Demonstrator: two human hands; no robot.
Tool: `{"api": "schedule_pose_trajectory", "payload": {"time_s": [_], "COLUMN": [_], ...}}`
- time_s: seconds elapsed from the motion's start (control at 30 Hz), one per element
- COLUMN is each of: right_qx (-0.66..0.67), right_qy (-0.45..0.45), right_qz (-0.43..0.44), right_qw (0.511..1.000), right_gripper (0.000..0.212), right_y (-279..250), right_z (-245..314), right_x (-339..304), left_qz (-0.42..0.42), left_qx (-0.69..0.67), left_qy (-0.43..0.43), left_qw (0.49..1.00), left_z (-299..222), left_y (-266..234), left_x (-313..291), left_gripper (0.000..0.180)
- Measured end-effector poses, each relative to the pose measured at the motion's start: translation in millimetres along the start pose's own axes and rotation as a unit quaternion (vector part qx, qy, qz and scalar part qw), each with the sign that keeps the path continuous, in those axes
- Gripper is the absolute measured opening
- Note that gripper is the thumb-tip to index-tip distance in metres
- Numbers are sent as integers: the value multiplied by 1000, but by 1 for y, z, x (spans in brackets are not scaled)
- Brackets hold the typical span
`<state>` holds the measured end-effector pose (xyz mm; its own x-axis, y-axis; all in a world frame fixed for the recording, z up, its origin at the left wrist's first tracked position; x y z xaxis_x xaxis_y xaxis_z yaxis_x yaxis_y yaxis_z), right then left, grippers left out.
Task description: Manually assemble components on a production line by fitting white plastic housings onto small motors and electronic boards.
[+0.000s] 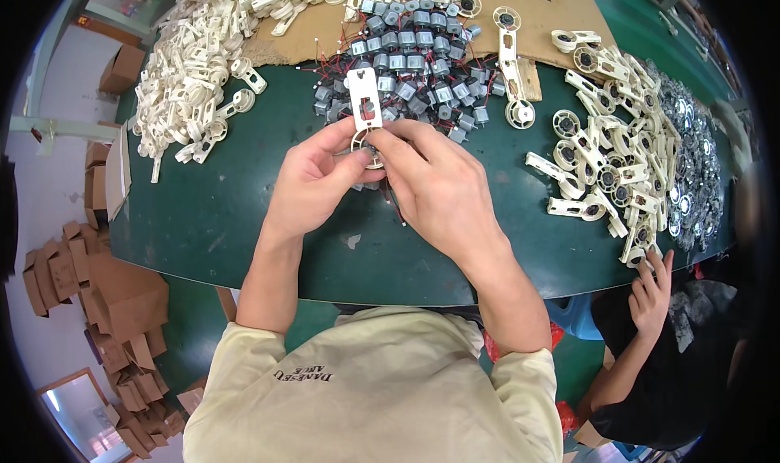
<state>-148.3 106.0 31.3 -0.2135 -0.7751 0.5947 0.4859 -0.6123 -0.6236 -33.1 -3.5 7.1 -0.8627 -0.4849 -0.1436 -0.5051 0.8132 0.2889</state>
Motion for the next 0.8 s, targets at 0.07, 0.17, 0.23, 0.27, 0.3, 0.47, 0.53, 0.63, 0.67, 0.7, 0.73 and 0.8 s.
{"api": "schedule_pose_trajectory", "payload": {"time_s": [0.07,0.17,0.23,0.27,0.3,0.47,0.53,0.63,0.67,0.7,0.73,0.8], "right_qx": [-12,89,154,156,161,289,221,18,-36,-120,-208,-207], "right_qy": [-16,53,97,94,103,196,250,318,332,315,297,292], "right_qz": [-1,-30,-27,-29,-33,-32,-66,-166,-191,-197,-204,-281], "right_qw": [1000,994,983,983,981,937,940,933,923,921,910,891], "right_gripper": [32,36,39,39,36,24,23,26,27,29,30,32], "right_y": [1,2,1,1,2,3,-14,-56,-71,-85,-95,-101], "right_z": [2,1,-2,-2,-3,-19,-32,-70,-81,-91,-93,-94], "right_x": [0,-1,-1,-1,-1,-7,-4,-13,-17,-22,-25,-29], "left_qz": [6,17,17,22,27,54,-18,-221,-268,-319,-355,-340], "left_qx": [-1,-12,-22,-27,-32,20,148,267,288,344,463,665], "left_qy": [2,12,21,21,21,73,84,78,92,76,59,186], "left_qw": [1000,1000,999,999,999,996,985,935,915,880,810,638], "left_z": [-2,-9,-12,-12,-11,-12,-27,-50,-53,-58,-63,-62], "left_y": [-2,-1,2,3,4,7,-17,-76,-104,-127,-145,-180], "left_x": [1,2,1,1,1,-5,-2,16,25,31,39,54], "left_gripper": [40,48,53,58,63,61,55,37,32,29,29,37]}}
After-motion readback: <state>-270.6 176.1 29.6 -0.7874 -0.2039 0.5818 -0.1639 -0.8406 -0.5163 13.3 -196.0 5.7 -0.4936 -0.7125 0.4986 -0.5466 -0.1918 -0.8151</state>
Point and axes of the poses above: each hand's wrist, its own x-axis towards the middle knuckle, its own y-axis out of the palm, z = x × y, the point moved 3 cm from there along x, towards the middle knuckle, and after that the axes turned 5 degrees about -y, right-handed, at the moved point
